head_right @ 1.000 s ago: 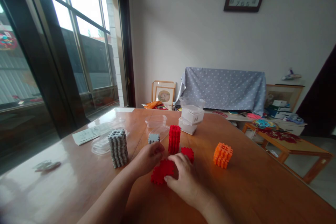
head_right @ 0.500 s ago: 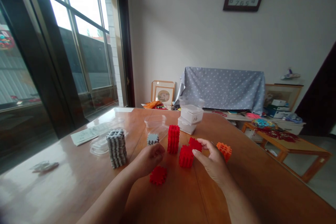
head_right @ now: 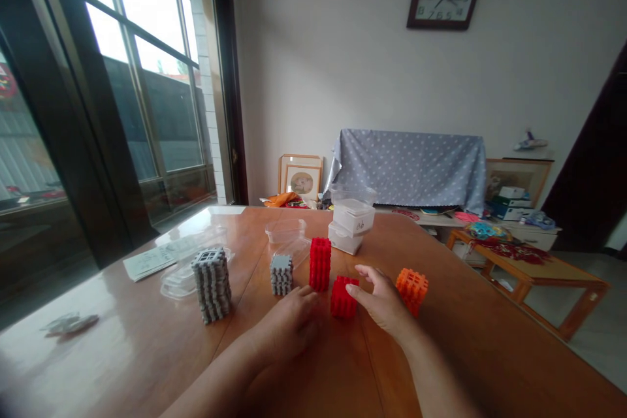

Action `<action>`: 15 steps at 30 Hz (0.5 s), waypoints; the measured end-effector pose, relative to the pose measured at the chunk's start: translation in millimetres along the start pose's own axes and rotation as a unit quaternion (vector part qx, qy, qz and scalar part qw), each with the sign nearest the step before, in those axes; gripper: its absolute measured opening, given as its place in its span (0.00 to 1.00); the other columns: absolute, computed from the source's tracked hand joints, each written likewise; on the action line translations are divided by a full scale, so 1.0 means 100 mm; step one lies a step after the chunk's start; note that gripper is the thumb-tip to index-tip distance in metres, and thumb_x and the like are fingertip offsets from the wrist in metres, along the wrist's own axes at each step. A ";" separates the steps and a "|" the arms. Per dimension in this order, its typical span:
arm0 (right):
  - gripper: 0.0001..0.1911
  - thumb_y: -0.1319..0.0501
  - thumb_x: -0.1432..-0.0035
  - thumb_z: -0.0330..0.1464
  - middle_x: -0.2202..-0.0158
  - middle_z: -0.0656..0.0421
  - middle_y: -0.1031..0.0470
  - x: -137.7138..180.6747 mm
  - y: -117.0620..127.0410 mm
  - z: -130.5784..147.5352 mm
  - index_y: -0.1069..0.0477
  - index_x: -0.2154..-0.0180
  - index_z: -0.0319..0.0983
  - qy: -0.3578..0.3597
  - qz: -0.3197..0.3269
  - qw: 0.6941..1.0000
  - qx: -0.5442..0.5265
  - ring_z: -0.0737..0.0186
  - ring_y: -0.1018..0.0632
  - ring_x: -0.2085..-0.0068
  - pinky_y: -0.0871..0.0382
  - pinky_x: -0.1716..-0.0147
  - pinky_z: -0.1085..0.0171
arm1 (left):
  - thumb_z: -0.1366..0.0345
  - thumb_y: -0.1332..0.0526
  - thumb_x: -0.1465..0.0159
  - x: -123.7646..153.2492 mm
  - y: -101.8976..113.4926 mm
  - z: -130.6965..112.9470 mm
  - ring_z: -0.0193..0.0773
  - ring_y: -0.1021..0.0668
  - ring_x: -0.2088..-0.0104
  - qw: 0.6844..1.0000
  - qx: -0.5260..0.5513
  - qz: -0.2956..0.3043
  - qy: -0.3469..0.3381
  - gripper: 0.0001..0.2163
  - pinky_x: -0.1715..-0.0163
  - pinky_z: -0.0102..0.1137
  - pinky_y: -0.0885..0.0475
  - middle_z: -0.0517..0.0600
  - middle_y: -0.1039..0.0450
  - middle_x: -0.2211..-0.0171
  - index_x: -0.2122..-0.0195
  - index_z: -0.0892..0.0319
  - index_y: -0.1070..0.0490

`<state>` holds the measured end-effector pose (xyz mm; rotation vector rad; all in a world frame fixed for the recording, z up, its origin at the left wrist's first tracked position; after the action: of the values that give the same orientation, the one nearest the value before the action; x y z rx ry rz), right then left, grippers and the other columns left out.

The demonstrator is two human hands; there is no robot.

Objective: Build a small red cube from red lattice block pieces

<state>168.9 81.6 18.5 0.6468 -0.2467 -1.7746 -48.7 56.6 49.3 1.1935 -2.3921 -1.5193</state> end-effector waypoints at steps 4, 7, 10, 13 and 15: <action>0.23 0.36 0.40 0.47 0.45 0.52 0.21 -0.02 -0.05 -0.02 0.25 0.47 0.43 -0.022 0.014 0.997 -0.074 0.48 0.23 0.42 0.32 0.39 0.47 | 0.72 0.39 0.41 -0.01 -0.06 -0.07 0.47 0.25 0.55 1.000 -0.010 0.014 -0.014 0.13 0.56 0.35 0.31 0.55 0.27 0.54 0.55 0.54 0.28; 0.21 0.36 0.41 0.46 0.49 0.52 0.19 -0.06 -0.06 -0.04 0.23 0.50 0.42 -0.035 -0.005 0.993 -0.114 0.48 0.20 0.46 0.29 0.42 0.48 | 0.71 0.39 0.41 -0.01 -0.09 -0.10 0.48 0.25 0.53 0.999 -0.015 0.029 -0.015 0.16 0.54 0.35 0.30 0.55 0.28 0.52 0.51 0.52 0.28; 0.21 0.37 0.41 0.46 0.51 0.52 0.17 -0.09 -0.01 -0.08 0.23 0.52 0.40 -0.046 -0.042 0.992 -0.109 0.48 0.20 0.48 0.28 0.45 0.52 | 0.70 0.39 0.40 -0.02 -0.10 -0.11 0.47 0.25 0.52 0.999 -0.029 0.042 -0.009 0.15 0.53 0.36 0.30 0.54 0.29 0.51 0.51 0.52 0.29; 0.21 0.38 0.41 0.46 0.52 0.52 0.17 -0.14 0.01 -0.07 0.22 0.53 0.40 -0.045 -0.051 0.994 -0.082 0.49 0.20 0.48 0.29 0.46 0.56 | 0.70 0.39 0.39 -0.02 -0.11 -0.12 0.46 0.25 0.52 0.998 -0.041 0.046 -0.005 0.14 0.52 0.36 0.30 0.52 0.29 0.51 0.52 0.51 0.30; 0.21 0.39 0.40 0.47 0.52 0.53 0.17 -0.17 0.00 -0.05 0.22 0.53 0.40 -0.043 -0.039 0.996 -0.069 0.49 0.20 0.48 0.30 0.47 0.57 | 0.69 0.39 0.39 -0.02 -0.11 -0.13 0.46 0.25 0.52 0.998 -0.045 0.049 -0.003 0.13 0.53 0.35 0.30 0.52 0.29 0.51 0.53 0.51 0.30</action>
<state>174.1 98.4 19.5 0.4886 -0.1573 -1.8780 -35.6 46.3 47.8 1.0399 -2.3208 -1.5833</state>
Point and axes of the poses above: each hand's wrist, its own x-axis away from the middle knuckle, its own y-axis out of the back of the hand, z = x × y, the point moved 9 cm from there along -x, towards the middle knuckle
